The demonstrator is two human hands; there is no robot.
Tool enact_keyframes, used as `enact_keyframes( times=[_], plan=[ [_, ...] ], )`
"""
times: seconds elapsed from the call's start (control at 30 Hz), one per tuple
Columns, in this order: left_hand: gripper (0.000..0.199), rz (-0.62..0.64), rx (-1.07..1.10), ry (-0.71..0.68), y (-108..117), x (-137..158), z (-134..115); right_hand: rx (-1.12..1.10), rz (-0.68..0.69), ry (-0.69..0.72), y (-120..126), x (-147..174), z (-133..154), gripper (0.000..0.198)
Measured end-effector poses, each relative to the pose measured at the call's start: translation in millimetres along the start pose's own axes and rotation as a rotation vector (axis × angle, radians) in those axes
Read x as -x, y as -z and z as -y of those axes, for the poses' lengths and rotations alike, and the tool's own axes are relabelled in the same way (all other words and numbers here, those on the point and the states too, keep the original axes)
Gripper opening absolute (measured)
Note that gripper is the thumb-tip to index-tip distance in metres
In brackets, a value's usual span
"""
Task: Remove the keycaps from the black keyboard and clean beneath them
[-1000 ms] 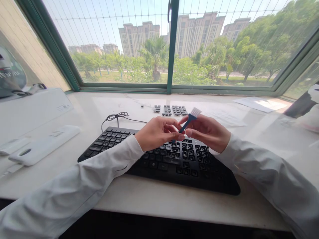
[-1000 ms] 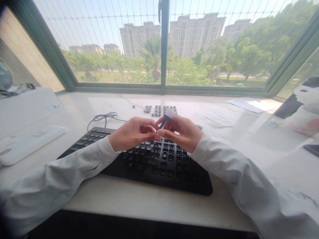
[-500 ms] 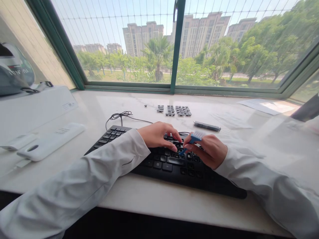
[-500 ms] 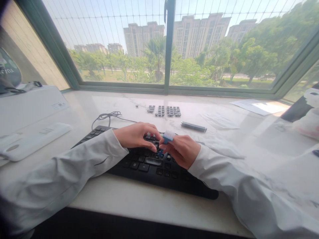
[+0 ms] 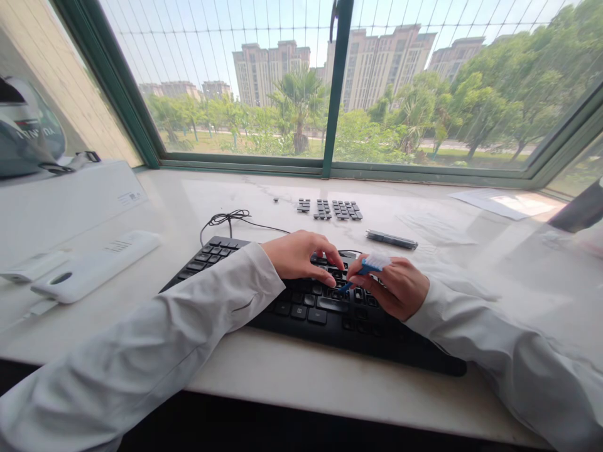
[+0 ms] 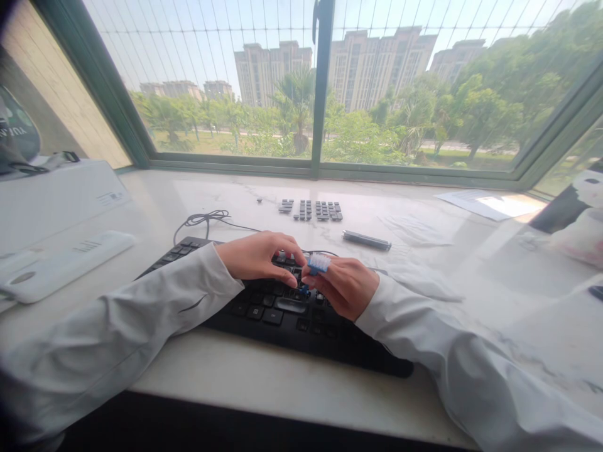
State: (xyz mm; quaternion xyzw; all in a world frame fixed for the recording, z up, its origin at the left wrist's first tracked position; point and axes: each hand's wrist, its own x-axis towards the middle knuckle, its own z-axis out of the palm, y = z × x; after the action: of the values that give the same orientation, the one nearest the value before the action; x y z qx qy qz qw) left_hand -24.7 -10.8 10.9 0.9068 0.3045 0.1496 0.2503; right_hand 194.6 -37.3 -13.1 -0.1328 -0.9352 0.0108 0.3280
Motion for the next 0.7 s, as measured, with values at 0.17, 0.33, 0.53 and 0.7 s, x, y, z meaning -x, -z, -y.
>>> enact_keyframes(
  times=[0.17,0.33,0.53,0.7],
  plan=[
    [0.032,0.003,0.002,0.009,0.0,0.2,0.0,0.013,-0.040,0.010,1.1,0.2,0.5,0.008],
    [0.033,0.000,0.008,0.006,-0.6,0.6,1.7,-0.005,-0.056,0.077,1.5,-1.0,1.1,0.009],
    [0.033,-0.008,0.017,0.007,-0.8,0.3,1.1,-0.009,-0.020,0.069,1.7,-1.2,1.5,0.010],
    [0.032,-0.013,0.017,0.005,-0.7,0.4,0.2,-0.023,0.009,0.059,1.7,-0.4,1.3,0.009]
  ],
)
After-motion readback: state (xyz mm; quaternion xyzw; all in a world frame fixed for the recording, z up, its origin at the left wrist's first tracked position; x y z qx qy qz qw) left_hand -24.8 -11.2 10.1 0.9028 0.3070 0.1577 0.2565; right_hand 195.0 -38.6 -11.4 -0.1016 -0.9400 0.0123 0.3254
